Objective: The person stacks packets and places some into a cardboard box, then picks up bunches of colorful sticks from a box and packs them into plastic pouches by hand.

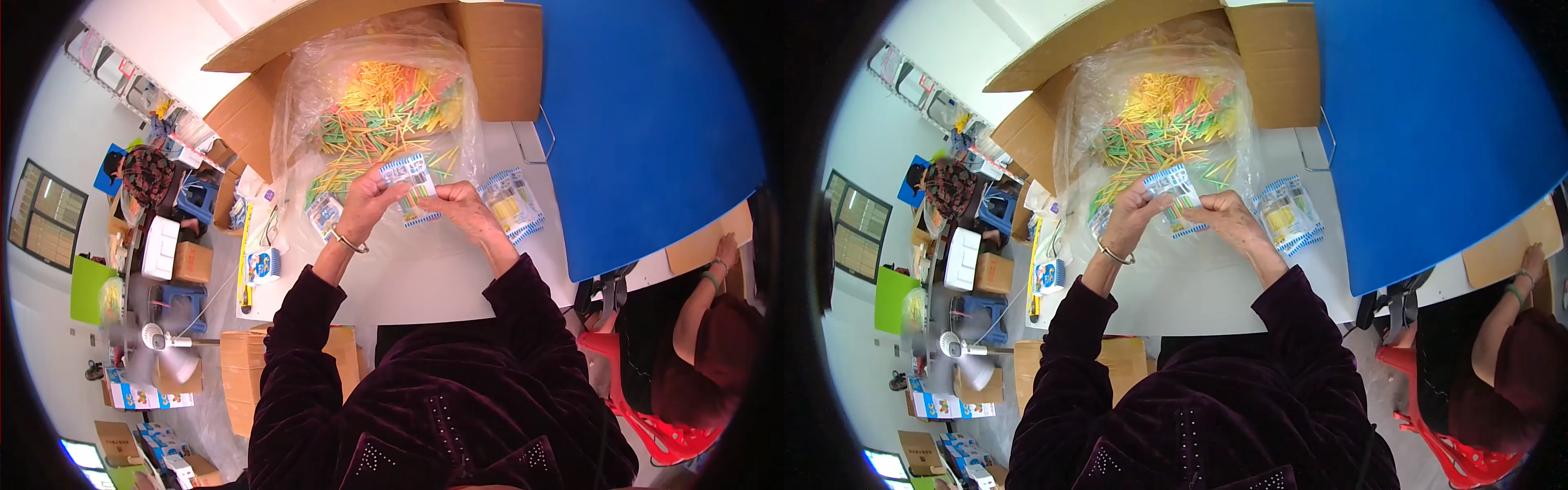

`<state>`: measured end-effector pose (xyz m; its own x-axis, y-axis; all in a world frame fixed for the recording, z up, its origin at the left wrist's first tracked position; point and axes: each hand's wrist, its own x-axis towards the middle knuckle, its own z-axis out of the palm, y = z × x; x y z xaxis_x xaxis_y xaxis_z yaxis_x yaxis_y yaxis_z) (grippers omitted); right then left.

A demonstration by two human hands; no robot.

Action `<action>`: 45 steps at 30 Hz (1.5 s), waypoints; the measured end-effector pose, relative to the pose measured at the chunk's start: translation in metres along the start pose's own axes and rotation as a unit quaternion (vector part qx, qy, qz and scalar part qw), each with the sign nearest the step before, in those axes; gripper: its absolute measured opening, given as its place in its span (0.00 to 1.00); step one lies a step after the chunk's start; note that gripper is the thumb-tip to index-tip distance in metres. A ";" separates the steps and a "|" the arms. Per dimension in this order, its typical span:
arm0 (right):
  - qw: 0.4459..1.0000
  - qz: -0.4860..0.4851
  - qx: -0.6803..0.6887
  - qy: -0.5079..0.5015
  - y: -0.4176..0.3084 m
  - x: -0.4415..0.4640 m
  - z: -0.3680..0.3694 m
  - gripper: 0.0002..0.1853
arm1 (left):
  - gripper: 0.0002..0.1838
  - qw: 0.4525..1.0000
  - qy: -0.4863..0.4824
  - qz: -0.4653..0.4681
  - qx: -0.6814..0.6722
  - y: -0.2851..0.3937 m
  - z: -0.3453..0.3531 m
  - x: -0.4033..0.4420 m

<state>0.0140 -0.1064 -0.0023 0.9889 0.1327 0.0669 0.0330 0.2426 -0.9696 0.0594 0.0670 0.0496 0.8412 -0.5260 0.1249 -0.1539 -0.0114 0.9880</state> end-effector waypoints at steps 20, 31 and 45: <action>0.714 -0.022 -0.663 0.224 -0.025 -0.062 -0.048 0.30 | 0.13 0.998 0.059 0.004 -0.023 -0.032 -0.043 -0.027; 0.910 -0.190 -0.368 0.014 0.038 0.002 0.046 0.15 | 0.18 0.851 0.152 0.029 0.503 -0.091 -0.172 -0.039; 0.938 -0.190 -0.274 0.092 0.039 0.016 0.046 0.17 | 0.09 0.895 0.235 0.192 0.326 -0.054 -0.080 -0.026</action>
<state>0.0242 -0.0507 -0.0280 0.8975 -0.0449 0.4387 0.4072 -0.2979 -0.8634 0.0872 0.1498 -0.0002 0.7634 -0.1839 0.6192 -0.6191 -0.4815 0.6203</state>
